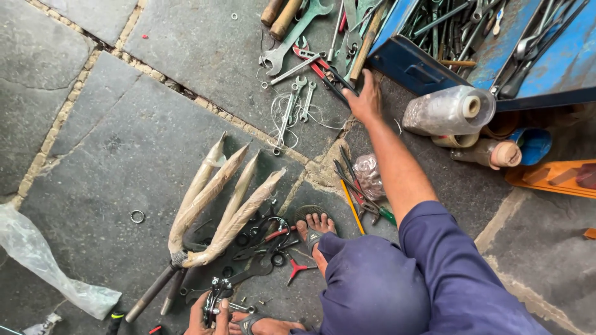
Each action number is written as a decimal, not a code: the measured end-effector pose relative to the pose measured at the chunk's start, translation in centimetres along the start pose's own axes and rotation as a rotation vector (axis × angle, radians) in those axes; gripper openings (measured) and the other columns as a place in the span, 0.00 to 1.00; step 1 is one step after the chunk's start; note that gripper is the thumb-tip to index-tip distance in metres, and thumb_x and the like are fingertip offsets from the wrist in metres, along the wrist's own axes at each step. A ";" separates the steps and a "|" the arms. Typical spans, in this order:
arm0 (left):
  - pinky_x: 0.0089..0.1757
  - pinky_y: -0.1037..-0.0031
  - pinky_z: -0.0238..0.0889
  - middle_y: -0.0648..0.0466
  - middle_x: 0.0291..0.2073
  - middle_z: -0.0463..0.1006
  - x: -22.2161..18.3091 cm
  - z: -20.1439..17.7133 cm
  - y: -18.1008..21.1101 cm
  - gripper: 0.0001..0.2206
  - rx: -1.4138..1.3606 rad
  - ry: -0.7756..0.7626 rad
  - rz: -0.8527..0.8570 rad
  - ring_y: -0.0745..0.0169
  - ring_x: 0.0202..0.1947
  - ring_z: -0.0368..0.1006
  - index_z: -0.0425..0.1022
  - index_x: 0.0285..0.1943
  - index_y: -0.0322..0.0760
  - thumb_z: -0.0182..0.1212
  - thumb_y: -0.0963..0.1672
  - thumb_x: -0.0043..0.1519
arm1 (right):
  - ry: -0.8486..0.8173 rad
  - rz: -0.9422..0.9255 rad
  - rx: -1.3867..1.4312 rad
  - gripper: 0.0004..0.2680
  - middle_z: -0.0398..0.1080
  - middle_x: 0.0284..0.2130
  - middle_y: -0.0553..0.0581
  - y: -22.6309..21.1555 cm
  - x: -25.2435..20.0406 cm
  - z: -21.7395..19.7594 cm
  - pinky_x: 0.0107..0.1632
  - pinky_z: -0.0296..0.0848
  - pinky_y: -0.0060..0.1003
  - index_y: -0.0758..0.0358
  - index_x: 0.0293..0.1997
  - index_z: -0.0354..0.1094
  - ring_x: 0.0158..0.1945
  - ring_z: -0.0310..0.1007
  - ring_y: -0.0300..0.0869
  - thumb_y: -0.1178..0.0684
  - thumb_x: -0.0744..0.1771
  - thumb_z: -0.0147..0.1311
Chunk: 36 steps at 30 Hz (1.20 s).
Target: Assembling a bicycle front fork and brake assembly.
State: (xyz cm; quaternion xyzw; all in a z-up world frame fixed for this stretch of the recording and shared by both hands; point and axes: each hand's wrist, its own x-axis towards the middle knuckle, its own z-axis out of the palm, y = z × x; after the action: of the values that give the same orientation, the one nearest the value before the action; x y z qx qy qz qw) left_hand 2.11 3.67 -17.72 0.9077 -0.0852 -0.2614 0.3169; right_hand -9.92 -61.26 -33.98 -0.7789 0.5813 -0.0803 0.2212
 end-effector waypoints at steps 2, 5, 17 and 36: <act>0.38 0.73 0.73 0.45 0.32 0.83 0.6 0.3 -1.3 0.22 0.033 0.001 -0.037 0.63 0.31 0.81 0.74 0.57 0.26 0.70 0.44 0.56 | -0.087 0.090 0.209 0.32 0.59 0.66 0.69 -2.6 0.9 -0.5 0.68 0.58 0.53 0.59 0.71 0.52 0.68 0.59 0.58 0.44 0.62 0.68; 0.42 0.73 0.72 0.43 0.36 0.83 1.0 1.0 -5.3 0.23 -0.110 -0.004 0.036 0.62 0.35 0.81 0.72 0.58 0.23 0.70 0.44 0.57 | -0.189 0.021 0.438 0.31 0.59 0.69 0.66 -6.4 0.4 -0.3 0.69 0.58 0.52 0.57 0.73 0.52 0.71 0.58 0.56 0.46 0.63 0.65; 0.41 0.68 0.73 0.41 0.37 0.81 1.8 1.2 -7.6 0.23 -0.173 0.006 -0.114 0.59 0.35 0.79 0.70 0.59 0.23 0.69 0.42 0.56 | 0.076 -0.157 -0.042 0.29 0.54 0.65 0.74 0.2 8.0 6.7 0.67 0.54 0.56 0.63 0.70 0.56 0.66 0.53 0.69 0.47 0.63 0.69; 0.41 0.70 0.75 0.42 0.37 0.84 4.0 -1.3 2.8 0.24 0.112 -0.057 -0.121 0.57 0.36 0.84 0.75 0.58 0.29 0.70 0.46 0.55 | 0.317 0.001 0.153 0.14 0.70 0.27 0.61 -2.3 -2.0 1.4 0.35 0.68 0.52 0.66 0.35 0.64 0.31 0.71 0.56 0.47 0.64 0.67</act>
State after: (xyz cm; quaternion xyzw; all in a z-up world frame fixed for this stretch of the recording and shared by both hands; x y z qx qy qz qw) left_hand 6.21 0.88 -16.85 0.9197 -0.0538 -0.3008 0.2465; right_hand -8.05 -58.47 -33.97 -0.7371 0.6015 -0.2460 0.1854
